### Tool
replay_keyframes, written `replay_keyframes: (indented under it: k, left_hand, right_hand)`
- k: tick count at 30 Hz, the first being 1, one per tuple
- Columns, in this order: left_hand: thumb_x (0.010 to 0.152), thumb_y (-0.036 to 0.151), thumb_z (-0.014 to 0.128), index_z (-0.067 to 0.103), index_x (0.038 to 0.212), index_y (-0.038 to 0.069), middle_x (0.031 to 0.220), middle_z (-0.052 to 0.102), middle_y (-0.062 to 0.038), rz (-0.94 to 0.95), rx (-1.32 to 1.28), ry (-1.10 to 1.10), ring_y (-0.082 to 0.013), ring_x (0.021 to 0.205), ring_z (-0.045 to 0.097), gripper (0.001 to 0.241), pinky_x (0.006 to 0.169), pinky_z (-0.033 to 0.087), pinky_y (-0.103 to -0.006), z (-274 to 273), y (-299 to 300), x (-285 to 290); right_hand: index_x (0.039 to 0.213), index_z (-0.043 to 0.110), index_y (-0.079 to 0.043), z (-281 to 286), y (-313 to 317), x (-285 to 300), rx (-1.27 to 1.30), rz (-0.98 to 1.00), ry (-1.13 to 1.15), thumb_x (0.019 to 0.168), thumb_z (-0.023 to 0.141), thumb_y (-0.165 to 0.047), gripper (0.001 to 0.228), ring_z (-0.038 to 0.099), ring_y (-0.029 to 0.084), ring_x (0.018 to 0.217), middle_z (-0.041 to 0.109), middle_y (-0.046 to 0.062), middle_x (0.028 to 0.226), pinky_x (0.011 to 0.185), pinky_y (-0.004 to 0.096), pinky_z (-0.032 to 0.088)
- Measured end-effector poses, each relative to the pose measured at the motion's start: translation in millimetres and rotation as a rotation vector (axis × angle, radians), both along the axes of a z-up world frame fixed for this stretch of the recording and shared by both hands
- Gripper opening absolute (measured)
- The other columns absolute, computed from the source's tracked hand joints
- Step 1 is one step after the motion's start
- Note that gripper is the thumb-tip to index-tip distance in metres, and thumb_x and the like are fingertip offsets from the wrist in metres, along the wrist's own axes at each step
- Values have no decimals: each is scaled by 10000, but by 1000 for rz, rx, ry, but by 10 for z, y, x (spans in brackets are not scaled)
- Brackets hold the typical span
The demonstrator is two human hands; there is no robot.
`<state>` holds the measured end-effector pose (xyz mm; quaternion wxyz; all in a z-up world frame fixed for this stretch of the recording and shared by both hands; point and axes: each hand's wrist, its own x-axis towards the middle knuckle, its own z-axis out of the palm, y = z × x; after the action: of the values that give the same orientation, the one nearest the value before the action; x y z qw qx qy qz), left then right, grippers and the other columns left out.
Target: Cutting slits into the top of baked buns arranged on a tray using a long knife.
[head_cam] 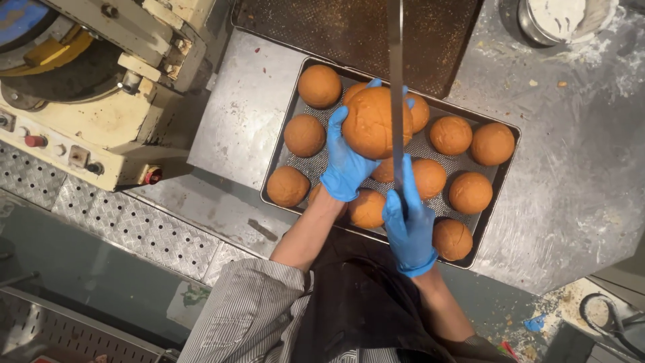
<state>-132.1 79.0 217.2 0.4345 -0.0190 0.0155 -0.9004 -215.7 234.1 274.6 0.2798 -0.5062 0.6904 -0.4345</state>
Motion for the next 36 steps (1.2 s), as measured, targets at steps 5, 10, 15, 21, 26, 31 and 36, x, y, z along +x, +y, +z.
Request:
replay_keyframes:
  k: [5, 10, 15, 21, 26, 31, 36]
  left_hand:
    - [1055, 489, 540, 409, 1597, 172, 1608, 445, -148, 1, -72, 14, -366, 1443, 486, 641, 1160, 421, -661, 141, 55, 25]
    - [1058, 516, 530, 407, 1607, 186, 1610, 444, -135, 17, -48, -84, -376, 1432, 483, 652, 1140, 416, -707, 22, 91, -7]
    - [1036, 566, 516, 388, 1614, 236, 1610, 444, -143, -4, 11, -103, -383, 1432, 490, 678, 1108, 456, -690, 37, 123, -27]
    - [1050, 576, 528, 378, 1625, 250, 1593, 461, -146, 69, -73, -109, -398, 1406, 505, 678, 1021, 502, -662, 49, 32, 76]
    - [1046, 532, 539, 385, 1647, 224, 1611, 460, -151, 46, 47, -106, -393, 1419, 511, 693, 1071, 527, -628, -93, 132, -31]
    - [1031, 527, 581, 402, 1618, 230, 1598, 454, -158, 65, -23, -72, -412, 1395, 510, 681, 1039, 538, -621, 171, 83, 46]
    - [1057, 512, 543, 376, 1635, 191, 1640, 406, -205, 83, 39, 9, -438, 1459, 477, 683, 1068, 534, -653, 66, 70, 42]
  right_hand:
    - [1607, 380, -75, -110, -5, 38, -22, 27, 27, 1060, 524, -160, 572, 591, 115, 592, 606, 86, 714, 560, 317, 515]
    - [1592, 404, -68, -129, 6, 67, -82, 10, 49, 1085, 543, -147, 532, 602, 123, 607, 651, 97, 759, 563, 319, 514]
    - [1563, 420, -42, -254, 29, 50, -78, 2, 107, 1064, 586, -110, 529, 498, 153, 488, 544, 101, 604, 497, 353, 419]
    - [1565, 427, -58, -327, 417, 120, -34, 22, 208, 1039, 600, -68, 554, 496, 206, 511, 531, 168, 664, 514, 368, 416]
    - [1613, 381, -63, -141, 38, 33, -65, 33, 237, 1035, 559, -40, 605, 528, 219, 598, 558, 180, 753, 586, 374, 446]
    - [1596, 370, -62, -272, 170, 96, -26, 18, 162, 1045, 562, -68, 584, 578, 228, 588, 601, 188, 784, 569, 385, 473]
    - [1600, 396, -51, -352, 357, 44, 73, 58, 238, 1028, 538, -53, 590, 635, 319, 641, 622, 230, 790, 618, 429, 479]
